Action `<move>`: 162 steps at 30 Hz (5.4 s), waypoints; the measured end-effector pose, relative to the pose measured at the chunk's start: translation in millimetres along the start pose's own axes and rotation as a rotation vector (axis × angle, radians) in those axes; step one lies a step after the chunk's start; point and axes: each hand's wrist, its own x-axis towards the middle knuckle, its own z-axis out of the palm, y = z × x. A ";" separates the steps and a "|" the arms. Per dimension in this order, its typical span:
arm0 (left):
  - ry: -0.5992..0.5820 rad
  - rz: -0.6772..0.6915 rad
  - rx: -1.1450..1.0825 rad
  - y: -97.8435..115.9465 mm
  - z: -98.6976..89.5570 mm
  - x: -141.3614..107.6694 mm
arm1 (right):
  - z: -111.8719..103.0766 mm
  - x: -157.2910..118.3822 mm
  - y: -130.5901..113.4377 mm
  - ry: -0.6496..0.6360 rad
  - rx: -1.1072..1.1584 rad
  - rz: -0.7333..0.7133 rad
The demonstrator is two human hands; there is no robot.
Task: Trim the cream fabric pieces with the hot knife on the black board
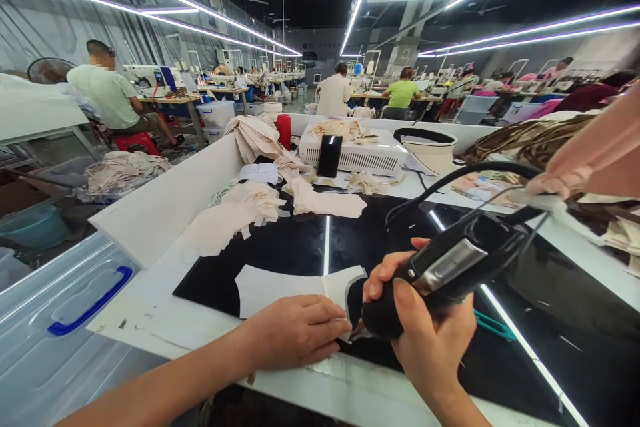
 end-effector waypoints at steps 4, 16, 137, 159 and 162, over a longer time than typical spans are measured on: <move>-0.048 -0.056 -0.054 -0.9 0.3 -4.5 | -1.8 -5.7 -4.5 -0.026 0.016 0.000; -0.143 -0.057 -0.118 12.7 -29.6 -1.2 | -25.4 34.8 -6.8 0.132 -0.037 -0.107; 0.002 -0.179 0.021 -8.6 2.4 13.6 | -25.1 41.6 16.4 0.129 -0.111 -0.105; -0.163 -0.294 -0.069 -3.9 2.0 15.1 | -23.7 38.8 19.6 0.089 -0.128 -0.139; -0.156 -0.278 -0.034 -3.4 3.1 13.6 | -22.8 39.4 19.7 0.096 -0.129 -0.135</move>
